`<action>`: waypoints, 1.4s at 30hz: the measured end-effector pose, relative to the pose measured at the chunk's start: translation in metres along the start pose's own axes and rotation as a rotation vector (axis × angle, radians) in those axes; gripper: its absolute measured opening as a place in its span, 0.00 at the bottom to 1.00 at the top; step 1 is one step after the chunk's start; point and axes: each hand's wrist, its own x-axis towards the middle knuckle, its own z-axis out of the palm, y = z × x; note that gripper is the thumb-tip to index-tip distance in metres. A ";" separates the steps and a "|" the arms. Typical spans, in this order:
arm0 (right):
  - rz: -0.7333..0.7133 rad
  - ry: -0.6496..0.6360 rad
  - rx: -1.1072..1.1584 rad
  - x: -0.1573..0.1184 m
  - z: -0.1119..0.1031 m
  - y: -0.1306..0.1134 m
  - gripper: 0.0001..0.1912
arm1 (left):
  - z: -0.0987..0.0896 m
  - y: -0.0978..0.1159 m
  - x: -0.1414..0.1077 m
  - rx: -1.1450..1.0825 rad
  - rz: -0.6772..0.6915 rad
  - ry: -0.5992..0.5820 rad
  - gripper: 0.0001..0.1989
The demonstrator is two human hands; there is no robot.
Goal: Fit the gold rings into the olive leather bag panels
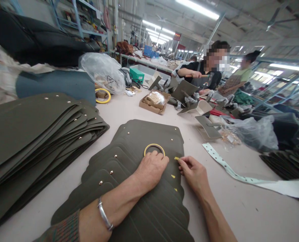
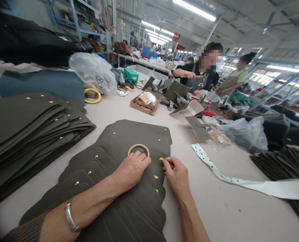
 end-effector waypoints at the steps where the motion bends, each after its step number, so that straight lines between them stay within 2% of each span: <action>1: -0.036 0.005 -0.041 -0.001 0.000 0.000 0.15 | 0.000 0.000 0.000 0.000 0.000 0.007 0.08; 6: -0.188 0.092 -0.232 0.001 0.008 -0.002 0.13 | 0.001 -0.001 0.000 0.011 0.010 0.033 0.08; 13: -0.205 0.041 -0.289 0.012 0.011 -0.011 0.11 | 0.001 -0.003 0.000 0.017 0.037 0.062 0.07; 19: -0.097 -0.152 -0.218 0.017 0.004 -0.019 0.11 | -0.006 -0.010 0.000 -0.029 0.033 0.108 0.06; 23: -0.070 -0.354 -0.219 0.014 -0.004 -0.021 0.10 | -0.005 -0.017 0.001 -0.106 0.038 0.178 0.08; 26: -0.083 -0.450 -0.192 0.013 -0.007 -0.020 0.08 | -0.002 -0.021 0.002 -0.201 0.058 0.225 0.09; 28: -0.105 -0.410 -0.132 0.012 -0.007 -0.019 0.07 | 0.001 -0.022 0.002 -0.259 0.084 0.260 0.10; 30: -0.141 -0.277 -0.023 0.010 -0.006 -0.017 0.08 | 0.003 -0.022 0.001 -0.309 0.111 0.305 0.11; 33: -0.260 -0.110 0.130 0.005 -0.003 -0.018 0.11 | 0.003 -0.020 0.001 -0.339 0.138 0.350 0.19; 35: -0.382 -0.088 0.156 0.002 0.000 -0.022 0.10 | 0.002 -0.019 0.000 -0.325 0.141 0.354 0.22; 38: -0.542 -0.078 0.122 -0.001 0.005 -0.027 0.09 | 0.002 -0.017 -0.001 -0.295 0.125 0.335 0.22; 42: -0.645 -0.029 0.066 -0.002 0.011 -0.030 0.07 | 0.002 -0.015 -0.001 -0.283 0.095 0.283 0.21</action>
